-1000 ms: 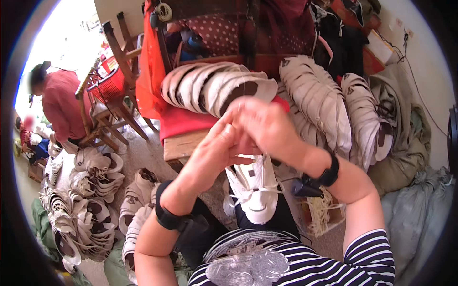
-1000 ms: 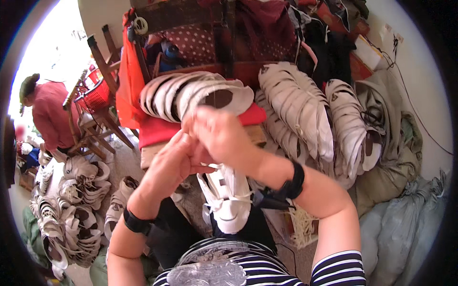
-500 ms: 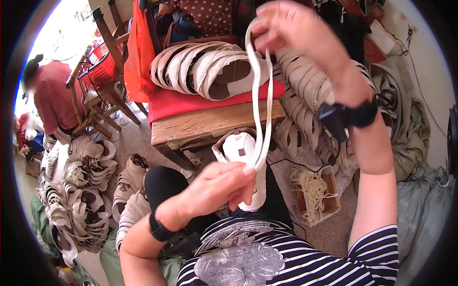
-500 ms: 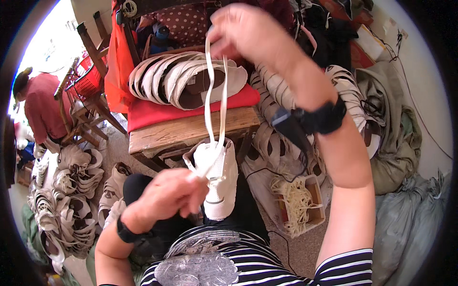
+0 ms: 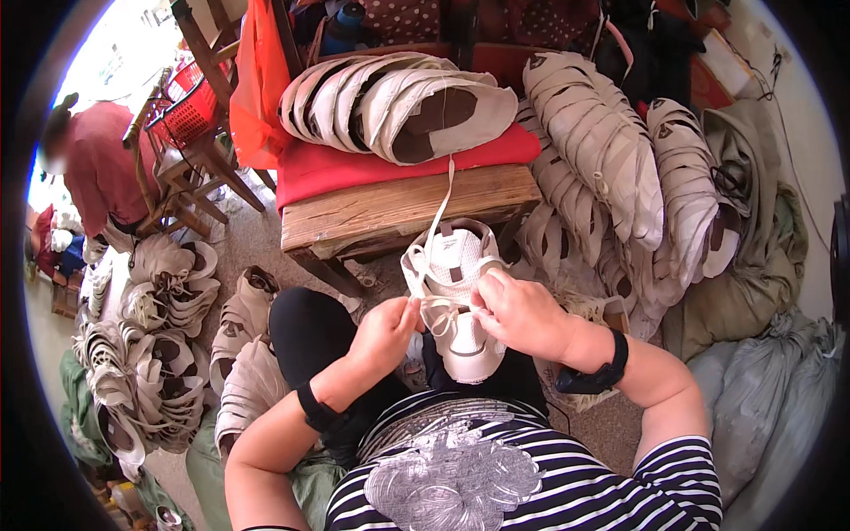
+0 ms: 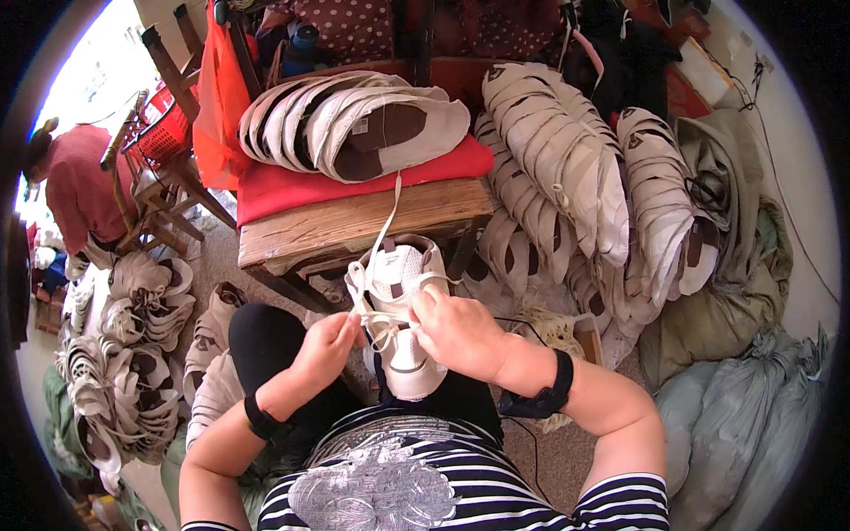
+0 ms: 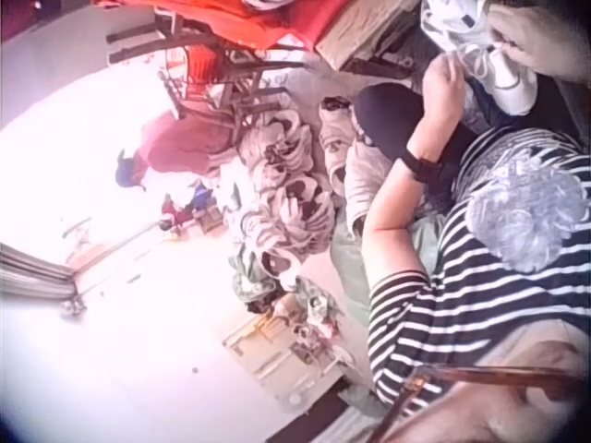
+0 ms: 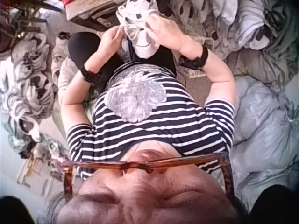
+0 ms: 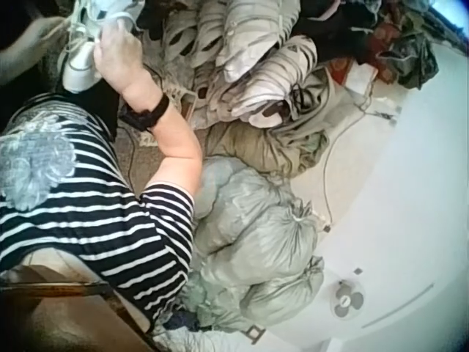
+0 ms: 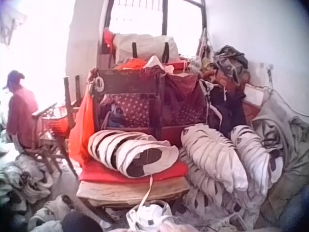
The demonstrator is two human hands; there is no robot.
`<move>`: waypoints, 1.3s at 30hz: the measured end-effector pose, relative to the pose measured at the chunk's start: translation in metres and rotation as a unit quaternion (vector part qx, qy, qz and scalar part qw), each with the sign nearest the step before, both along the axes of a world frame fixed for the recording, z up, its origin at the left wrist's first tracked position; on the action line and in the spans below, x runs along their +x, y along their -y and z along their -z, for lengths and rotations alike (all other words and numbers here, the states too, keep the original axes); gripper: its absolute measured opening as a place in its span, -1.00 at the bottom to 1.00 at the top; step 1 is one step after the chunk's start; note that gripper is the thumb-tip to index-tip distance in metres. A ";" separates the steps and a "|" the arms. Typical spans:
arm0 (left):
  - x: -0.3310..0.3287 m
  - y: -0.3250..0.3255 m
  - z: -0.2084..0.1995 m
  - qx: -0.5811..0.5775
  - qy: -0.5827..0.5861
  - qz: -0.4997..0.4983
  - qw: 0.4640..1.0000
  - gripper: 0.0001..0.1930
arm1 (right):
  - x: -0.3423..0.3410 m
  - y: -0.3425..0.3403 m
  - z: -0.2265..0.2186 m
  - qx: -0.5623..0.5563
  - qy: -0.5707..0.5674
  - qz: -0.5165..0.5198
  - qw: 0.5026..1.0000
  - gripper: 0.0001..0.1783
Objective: The recorder is lacing a white shoe upper in a workshop environment.
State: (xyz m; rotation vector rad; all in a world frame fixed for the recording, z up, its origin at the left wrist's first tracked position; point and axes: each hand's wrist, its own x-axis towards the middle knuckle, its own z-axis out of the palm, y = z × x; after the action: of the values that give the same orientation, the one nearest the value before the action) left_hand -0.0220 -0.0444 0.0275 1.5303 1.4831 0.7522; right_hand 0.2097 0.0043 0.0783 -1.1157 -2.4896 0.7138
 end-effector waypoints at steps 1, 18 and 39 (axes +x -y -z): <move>0.000 0.003 0.007 -0.007 0.023 0.002 1.000 -0.57 | 0.000 -0.001 0.002 0.035 0.027 -0.021 0.999 -0.80; 0.010 -0.031 -0.072 -0.049 0.313 -0.034 0.948 -0.52 | 0.012 0.024 -0.016 0.055 -0.108 -0.168 0.978 -0.80; 0.003 -0.037 -0.121 0.009 0.481 -0.005 0.877 -0.56 | -0.021 0.019 0.005 -0.003 -0.136 -0.020 0.991 -0.58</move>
State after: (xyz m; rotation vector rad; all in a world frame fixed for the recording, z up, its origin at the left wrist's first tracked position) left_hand -0.0193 -0.0070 0.1483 0.8927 0.7166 1.2850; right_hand 0.1889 -0.0148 0.0733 -0.9053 -2.2856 0.8241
